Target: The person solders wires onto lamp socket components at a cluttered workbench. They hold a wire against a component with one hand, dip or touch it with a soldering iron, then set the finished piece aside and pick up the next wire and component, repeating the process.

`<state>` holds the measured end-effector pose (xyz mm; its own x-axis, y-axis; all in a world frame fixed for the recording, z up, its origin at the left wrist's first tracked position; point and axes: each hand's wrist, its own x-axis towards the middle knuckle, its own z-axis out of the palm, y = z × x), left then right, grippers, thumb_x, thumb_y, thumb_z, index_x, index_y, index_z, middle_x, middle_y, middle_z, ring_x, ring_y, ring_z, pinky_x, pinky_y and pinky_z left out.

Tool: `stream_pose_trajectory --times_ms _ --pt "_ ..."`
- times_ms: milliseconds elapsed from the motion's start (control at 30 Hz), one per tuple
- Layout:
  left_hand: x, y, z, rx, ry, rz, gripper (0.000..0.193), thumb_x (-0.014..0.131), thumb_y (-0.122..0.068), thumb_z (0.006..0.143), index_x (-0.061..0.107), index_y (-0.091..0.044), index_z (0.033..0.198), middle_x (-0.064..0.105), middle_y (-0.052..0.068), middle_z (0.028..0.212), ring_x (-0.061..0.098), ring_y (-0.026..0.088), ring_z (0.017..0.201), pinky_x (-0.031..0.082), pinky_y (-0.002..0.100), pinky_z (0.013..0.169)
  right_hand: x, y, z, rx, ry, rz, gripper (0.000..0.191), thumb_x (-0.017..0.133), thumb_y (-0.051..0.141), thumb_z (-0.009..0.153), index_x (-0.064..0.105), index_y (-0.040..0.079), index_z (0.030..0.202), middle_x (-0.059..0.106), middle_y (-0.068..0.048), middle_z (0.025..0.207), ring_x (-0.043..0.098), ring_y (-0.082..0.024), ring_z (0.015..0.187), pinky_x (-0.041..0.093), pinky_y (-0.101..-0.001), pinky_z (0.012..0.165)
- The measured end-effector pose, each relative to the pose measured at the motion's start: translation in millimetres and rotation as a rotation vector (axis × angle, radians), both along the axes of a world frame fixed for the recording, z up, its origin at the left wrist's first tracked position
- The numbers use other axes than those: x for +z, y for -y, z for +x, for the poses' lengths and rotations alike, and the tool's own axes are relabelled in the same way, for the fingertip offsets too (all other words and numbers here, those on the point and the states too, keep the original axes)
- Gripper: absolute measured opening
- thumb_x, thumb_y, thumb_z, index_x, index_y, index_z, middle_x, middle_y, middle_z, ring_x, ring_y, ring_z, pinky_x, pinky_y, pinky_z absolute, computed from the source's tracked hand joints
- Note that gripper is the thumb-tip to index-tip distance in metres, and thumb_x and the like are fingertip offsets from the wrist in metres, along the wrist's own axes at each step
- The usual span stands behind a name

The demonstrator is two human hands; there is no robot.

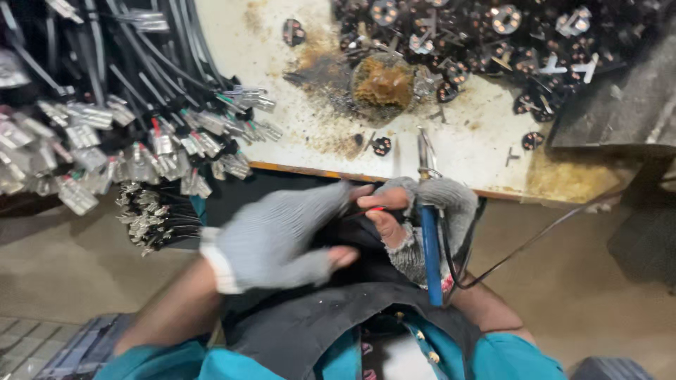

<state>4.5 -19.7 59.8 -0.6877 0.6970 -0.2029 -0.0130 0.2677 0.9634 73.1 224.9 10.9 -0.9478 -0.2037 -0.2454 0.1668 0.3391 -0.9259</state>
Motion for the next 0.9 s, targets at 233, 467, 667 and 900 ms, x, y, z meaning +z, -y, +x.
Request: stream_pose_trajectory --times_ms 233,467,667,900 --pt "-34.4 -34.8 20.2 0.286 -0.063 0.038 0.023 0.073 -0.023 0.095 0.067 -0.005 0.107 0.070 0.015 0.091 0.070 0.035 0.085 0.053 0.039 0.071 4.1 -7.6 -2.1 -0.113 0.069 -0.251 0.018 0.063 0.019 0.104 0.071 0.007 0.115 0.077 -0.007 0.104 0.076 -0.021 0.101 0.060 -0.0346 0.090" --pt "-32.3 -35.5 25.3 0.331 0.007 0.056 0.017 0.075 -0.019 0.094 0.066 -0.005 0.097 0.067 0.011 0.082 0.066 0.027 0.072 0.052 0.034 0.067 -8.2 -14.7 12.4 -0.052 -0.157 0.098 0.015 0.067 0.017 0.103 0.069 0.006 0.112 0.072 -0.009 0.104 0.069 -0.017 0.096 0.056 -0.0308 0.085" --pt "-34.5 -33.3 27.8 0.373 -0.023 0.118 0.014 0.072 -0.019 0.095 0.065 -0.007 0.096 0.067 0.008 0.081 0.068 0.025 0.072 0.054 0.033 0.068 -20.6 -14.2 17.6 -0.137 -0.080 -0.063 0.016 0.073 0.017 0.101 0.067 0.005 0.108 0.072 -0.008 0.103 0.069 -0.014 0.096 0.056 -0.0298 0.087" --pt "-35.4 -31.4 24.6 0.335 -0.093 0.046 0.019 0.073 -0.022 0.089 0.063 -0.007 0.094 0.063 0.011 0.080 0.063 0.031 0.070 0.050 0.037 0.065 -9.5 -14.3 14.7 -0.102 -0.058 0.027 0.014 0.070 0.017 0.102 0.067 0.005 0.108 0.072 -0.007 0.106 0.068 -0.016 0.100 0.055 -0.0303 0.089"
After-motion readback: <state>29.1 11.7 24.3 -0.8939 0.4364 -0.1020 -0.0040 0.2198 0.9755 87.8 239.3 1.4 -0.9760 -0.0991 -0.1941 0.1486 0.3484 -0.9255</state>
